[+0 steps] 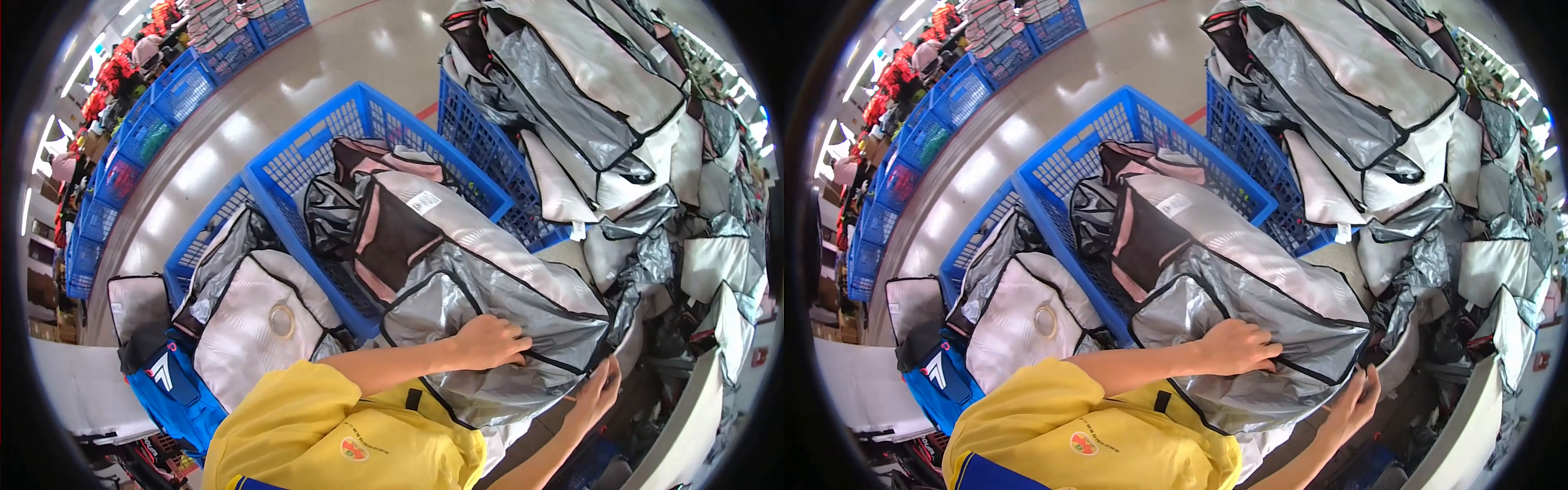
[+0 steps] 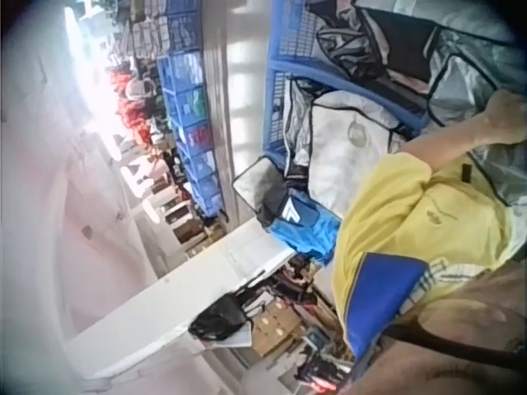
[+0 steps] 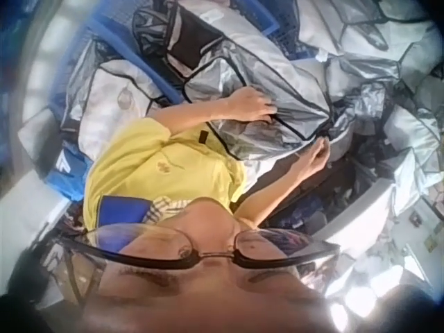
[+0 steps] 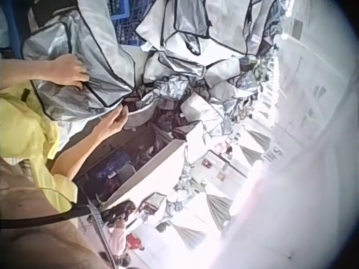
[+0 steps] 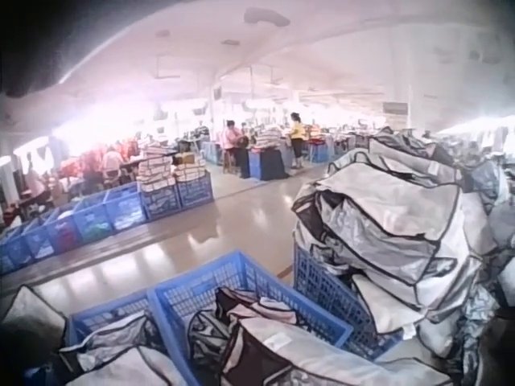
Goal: Inspecting and sorting zippered storage bags from crates in a factory setting.
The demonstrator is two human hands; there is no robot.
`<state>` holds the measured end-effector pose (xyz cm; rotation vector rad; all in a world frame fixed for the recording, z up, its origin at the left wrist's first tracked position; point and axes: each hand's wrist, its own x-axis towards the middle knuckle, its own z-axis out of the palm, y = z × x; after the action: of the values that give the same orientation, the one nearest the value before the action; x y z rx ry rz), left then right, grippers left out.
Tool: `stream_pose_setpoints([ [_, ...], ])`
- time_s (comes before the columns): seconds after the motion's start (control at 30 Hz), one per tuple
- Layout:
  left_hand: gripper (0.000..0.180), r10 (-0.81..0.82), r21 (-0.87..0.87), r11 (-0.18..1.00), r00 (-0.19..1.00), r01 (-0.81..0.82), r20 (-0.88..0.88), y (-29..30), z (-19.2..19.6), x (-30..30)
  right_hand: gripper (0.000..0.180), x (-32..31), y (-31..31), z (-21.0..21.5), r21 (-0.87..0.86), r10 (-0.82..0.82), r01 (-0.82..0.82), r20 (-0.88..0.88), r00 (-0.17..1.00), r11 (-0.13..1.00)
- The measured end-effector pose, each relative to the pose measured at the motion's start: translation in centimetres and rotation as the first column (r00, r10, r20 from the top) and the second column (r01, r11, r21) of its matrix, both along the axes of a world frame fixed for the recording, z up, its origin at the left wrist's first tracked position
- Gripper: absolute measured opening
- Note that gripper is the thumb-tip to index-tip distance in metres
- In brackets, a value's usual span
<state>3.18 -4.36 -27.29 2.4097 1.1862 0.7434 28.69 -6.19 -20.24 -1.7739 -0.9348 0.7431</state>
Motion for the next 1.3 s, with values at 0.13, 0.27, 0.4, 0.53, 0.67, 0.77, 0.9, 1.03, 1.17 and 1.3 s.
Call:
stream_pose_setpoints([
  [0.13,0.035,0.03,-0.018,0.999,0.999,-0.03,-0.02,-0.3,-0.2,-0.1,0.056,-0.6,2.6,-3.0,-0.174,0.181,-0.156,0.134,0.974,0.972],
  [0.27,0.029,0.01,-0.062,0.998,0.998,-0.006,0.055,0.2,1.4,-1.8,0.051,0.5,2.2,-5.7,-0.049,0.166,-0.161,0.146,0.975,0.986],
  [0.4,0.032,0.301,0.201,0.932,0.953,-0.301,0.033,5.4,6.0,-9.8,0.051,0.7,1.3,-4.9,-0.104,0.212,-0.192,0.234,0.949,0.976],
  [0.53,0.034,0.313,-0.012,0.944,0.907,-0.33,-0.281,9.3,1.4,-17.5,0.055,0.0,1.3,-5.0,-0.044,0.19,-0.186,0.09,0.978,0.982],
  [0.67,0.022,0.296,0.149,0.95,0.943,-0.274,-0.153,9.3,-1.3,-18.4,0.053,-0.9,1.1,-4.8,-0.032,0.193,-0.19,0.206,0.959,0.981],
  [0.77,0.016,0.33,0.2,0.933,0.931,-0.298,-0.156,8.7,-0.5,-17.3,0.045,-1.4,1.6,-1.4,-0.182,0.167,-0.103,0.386,0.907,0.978],
  [0.9,0.023,0.139,0.208,0.97,0.99,-0.129,-0.036,6.8,6.4,-11.1,0.032,0.9,1.7,1.4,0.187,-0.073,-0.105,0.751,0.656,0.977],
  [1.03,0.026,-0.005,0.086,0.996,0.997,0.011,-0.072,3.2,8.1,-7.0,0.037,-6.8,0.9,3.2,0.343,0.21,-0.189,-0.025,0.977,0.92],
  [1.17,0.028,0.094,-0.045,0.994,0.993,-0.097,-0.067,3.7,6.2,-6.2,0.04,-12.3,-0.7,-4.5,0.126,0.42,-0.422,0.042,0.907,0.898],
  [1.3,0.021,0.069,-0.064,0.995,0.989,-0.077,-0.128,3.3,4.3,-7.2,0.038,-13.6,-1.5,-5.2,0.075,0.393,-0.411,0.174,0.903,0.909],
])
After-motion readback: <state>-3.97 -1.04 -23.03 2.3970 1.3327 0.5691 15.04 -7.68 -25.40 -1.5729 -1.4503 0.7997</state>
